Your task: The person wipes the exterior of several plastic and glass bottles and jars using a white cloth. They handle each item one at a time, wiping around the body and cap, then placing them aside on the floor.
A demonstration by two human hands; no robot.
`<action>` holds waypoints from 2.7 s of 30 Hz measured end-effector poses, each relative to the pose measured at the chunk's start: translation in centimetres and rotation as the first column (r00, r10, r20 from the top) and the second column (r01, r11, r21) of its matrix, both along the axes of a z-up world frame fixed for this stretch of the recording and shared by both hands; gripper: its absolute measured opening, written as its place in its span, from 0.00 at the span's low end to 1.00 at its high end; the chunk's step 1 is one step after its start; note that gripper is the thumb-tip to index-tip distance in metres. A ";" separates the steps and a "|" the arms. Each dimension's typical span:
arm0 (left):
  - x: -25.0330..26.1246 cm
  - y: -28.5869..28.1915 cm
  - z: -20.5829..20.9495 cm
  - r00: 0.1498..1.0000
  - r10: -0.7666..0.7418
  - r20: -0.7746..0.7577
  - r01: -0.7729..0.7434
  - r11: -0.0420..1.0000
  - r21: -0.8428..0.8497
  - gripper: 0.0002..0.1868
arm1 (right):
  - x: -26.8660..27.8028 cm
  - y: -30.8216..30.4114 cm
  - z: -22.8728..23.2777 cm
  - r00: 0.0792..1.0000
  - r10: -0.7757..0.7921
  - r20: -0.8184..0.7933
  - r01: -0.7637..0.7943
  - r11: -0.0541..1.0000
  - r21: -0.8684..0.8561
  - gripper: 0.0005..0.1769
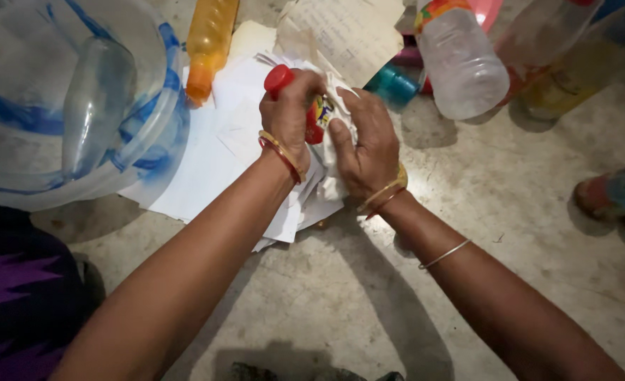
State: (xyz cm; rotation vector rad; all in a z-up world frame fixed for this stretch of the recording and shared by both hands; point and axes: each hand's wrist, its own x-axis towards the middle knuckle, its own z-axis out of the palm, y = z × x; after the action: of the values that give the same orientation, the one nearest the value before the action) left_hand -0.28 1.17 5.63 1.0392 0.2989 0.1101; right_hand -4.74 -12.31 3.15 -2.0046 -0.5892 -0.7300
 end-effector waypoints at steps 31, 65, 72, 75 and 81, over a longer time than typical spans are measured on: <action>-2.0 -0.5 1.6 0.987 -0.162 0.015 0.138 0.881 0.453 0.15 | 0.6 -1.9 -1.9 0.976 -0.062 -0.209 0.100 0.979 0.175 0.20; -2.2 1.3 -0.2 0.961 -0.216 0.174 0.095 0.846 0.524 0.13 | -0.7 -1.3 -3.5 0.970 -0.155 -0.185 0.194 0.957 0.217 0.19; -3.4 1.5 0.5 0.964 -0.232 0.130 0.121 0.818 0.562 0.13 | 1.1 -4.4 -6.7 0.816 -0.184 -0.547 0.308 0.941 0.142 0.25; -3.1 1.2 0.5 0.967 -0.227 0.116 0.128 0.826 0.549 0.14 | 2.4 -5.1 -6.4 0.843 -0.190 -0.504 0.284 0.952 0.117 0.22; -1.2 0.0 0.2 0.977 -0.195 0.089 0.063 0.657 0.751 0.31 | 2.2 -1.3 -2.1 0.944 -0.035 -0.329 0.107 0.973 0.203 0.24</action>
State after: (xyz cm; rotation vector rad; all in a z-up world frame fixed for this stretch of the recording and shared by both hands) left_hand -1.49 1.13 5.85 1.8699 0.0073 0.1974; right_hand -2.51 -13.57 1.08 -1.8918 -0.2320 -0.4691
